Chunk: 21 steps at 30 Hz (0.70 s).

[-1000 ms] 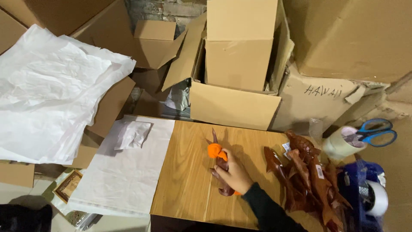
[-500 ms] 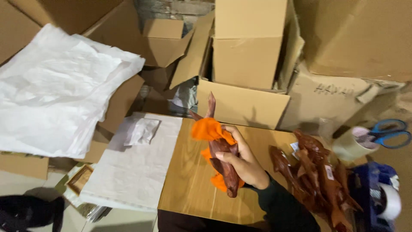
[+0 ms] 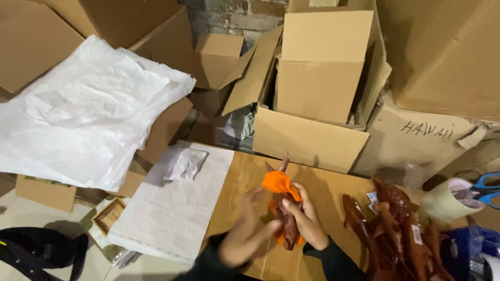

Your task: Cleaning a wooden fish sculpture using an orange cloth

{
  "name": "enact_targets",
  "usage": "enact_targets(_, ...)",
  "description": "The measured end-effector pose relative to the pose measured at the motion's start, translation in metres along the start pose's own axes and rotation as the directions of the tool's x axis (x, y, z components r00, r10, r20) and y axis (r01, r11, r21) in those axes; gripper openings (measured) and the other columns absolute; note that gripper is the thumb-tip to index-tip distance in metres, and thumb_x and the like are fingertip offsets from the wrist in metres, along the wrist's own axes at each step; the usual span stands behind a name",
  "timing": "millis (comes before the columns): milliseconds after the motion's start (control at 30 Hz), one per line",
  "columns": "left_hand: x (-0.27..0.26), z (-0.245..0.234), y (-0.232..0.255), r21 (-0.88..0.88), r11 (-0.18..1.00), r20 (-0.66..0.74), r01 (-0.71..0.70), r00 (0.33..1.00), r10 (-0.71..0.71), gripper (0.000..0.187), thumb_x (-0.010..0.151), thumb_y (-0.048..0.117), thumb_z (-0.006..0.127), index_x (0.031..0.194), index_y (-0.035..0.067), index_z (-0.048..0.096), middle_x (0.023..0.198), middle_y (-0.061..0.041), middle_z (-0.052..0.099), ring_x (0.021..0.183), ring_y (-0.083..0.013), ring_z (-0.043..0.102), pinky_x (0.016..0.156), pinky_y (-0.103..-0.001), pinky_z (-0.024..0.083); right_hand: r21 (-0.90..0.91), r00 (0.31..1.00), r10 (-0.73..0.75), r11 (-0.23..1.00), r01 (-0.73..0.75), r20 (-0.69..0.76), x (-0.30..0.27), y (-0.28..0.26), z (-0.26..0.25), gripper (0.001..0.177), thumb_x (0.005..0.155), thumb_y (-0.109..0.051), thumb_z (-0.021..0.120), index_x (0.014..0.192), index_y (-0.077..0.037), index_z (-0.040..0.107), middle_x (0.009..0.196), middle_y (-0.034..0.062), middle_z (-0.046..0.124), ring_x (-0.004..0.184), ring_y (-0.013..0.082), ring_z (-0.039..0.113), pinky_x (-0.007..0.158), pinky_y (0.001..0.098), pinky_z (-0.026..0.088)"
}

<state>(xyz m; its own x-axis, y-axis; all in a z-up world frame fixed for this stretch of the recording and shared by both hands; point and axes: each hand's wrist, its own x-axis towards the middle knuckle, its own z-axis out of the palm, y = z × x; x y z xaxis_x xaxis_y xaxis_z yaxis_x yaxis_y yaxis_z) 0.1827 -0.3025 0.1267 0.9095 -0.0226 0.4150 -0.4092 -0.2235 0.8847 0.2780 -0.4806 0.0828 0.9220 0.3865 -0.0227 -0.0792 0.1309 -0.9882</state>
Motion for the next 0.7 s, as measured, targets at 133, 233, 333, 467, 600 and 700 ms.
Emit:
enact_targets(133,0.031,0.065,-0.066,-0.479,0.872,0.145,0.096,0.989,-0.029,0.079,0.097,0.022,0.07,0.15,0.003,0.015,0.149,-0.017,0.039,0.142,-0.0223,0.036,0.121,-0.039,0.028,-0.113,0.969,-0.188,0.979,0.171,-0.159,0.007,0.019,-0.01,0.047,0.099,-0.033,0.055,0.139,-0.009,0.048,0.136,0.0073,0.057,0.126,0.0155,0.054,0.11,0.0306,0.039)
enact_targets(233,0.042,0.071,-0.077,-0.499,0.814,0.287,0.297,0.943,-0.168,0.061,0.099,0.026,0.065,0.149,0.009,0.033,0.125,-0.006,0.057,0.116,-0.0124,0.055,0.103,-0.03,0.043,-0.176,0.921,-0.266,0.959,0.222,-0.286,0.016,0.046,-0.022,0.038,0.102,-0.037,0.05,0.128,-0.009,0.052,0.117,0.0063,0.06,0.105,0.0145,0.057,0.094,0.0305,0.045)
enact_targets(333,0.041,0.08,-0.104,-0.521,0.736,0.326,0.431,0.898,-0.295,0.054,0.099,0.025,0.066,0.145,0.012,0.043,0.111,-0.003,0.065,0.103,-0.0111,0.063,0.091,-0.027,0.051,-0.326,0.875,-0.397,0.895,0.303,-0.277,0.021,0.045,-0.026,0.022,0.103,-0.021,0.052,0.118,-0.006,0.058,0.11,0.0078,0.065,0.098,0.0168,0.062,0.088,0.0311,0.05)
enact_targets(467,0.018,0.101,-0.191,-0.672,0.526,0.311,0.522,0.843,-0.439,0.042,0.094,0.024,0.07,0.133,0.009,0.065,0.131,-0.007,0.072,0.116,-0.0175,0.068,0.1,-0.033,0.054,-0.369,0.871,-0.375,0.895,0.25,-0.318,0.031,0.048,-0.041,0.017,0.1,-0.012,0.059,0.11,-0.003,0.069,0.102,0.0082,0.076,0.096,0.0174,0.072,0.087,0.0291,0.055)
enact_targets(600,0.025,0.085,-0.198,-0.736,0.37,0.321,0.567,0.773,-0.547,0.017,0.099,0.027,0.069,0.109,0.014,0.066,0.073,0.003,0.062,0.056,-0.0043,0.053,0.048,-0.02,0.033,-0.166,0.787,-0.293,0.956,0.241,-0.544,0.039,0.058,-0.066,0.026,0.097,-0.022,0.067,0.113,-0.003,0.069,0.109,0.0105,0.075,0.099,0.0194,0.072,0.084,0.0303,0.057)
enact_targets(700,0.042,0.069,-0.167,-0.729,0.33,0.381,0.6,0.756,-0.533,0.069,0.096,0.033,0.058,0.157,0.01,0.039,0.139,-0.018,0.063,0.136,-0.0314,0.058,0.099,-0.041,0.055,0.116,0.659,-0.197,0.909,0.4,-0.726,0.04,0.045,-0.073,0.023,0.096,-0.013,0.067,0.116,-0.002,0.063,0.11,0.0173,0.074,0.095,0.0239,0.073,0.083,0.0323,0.059)
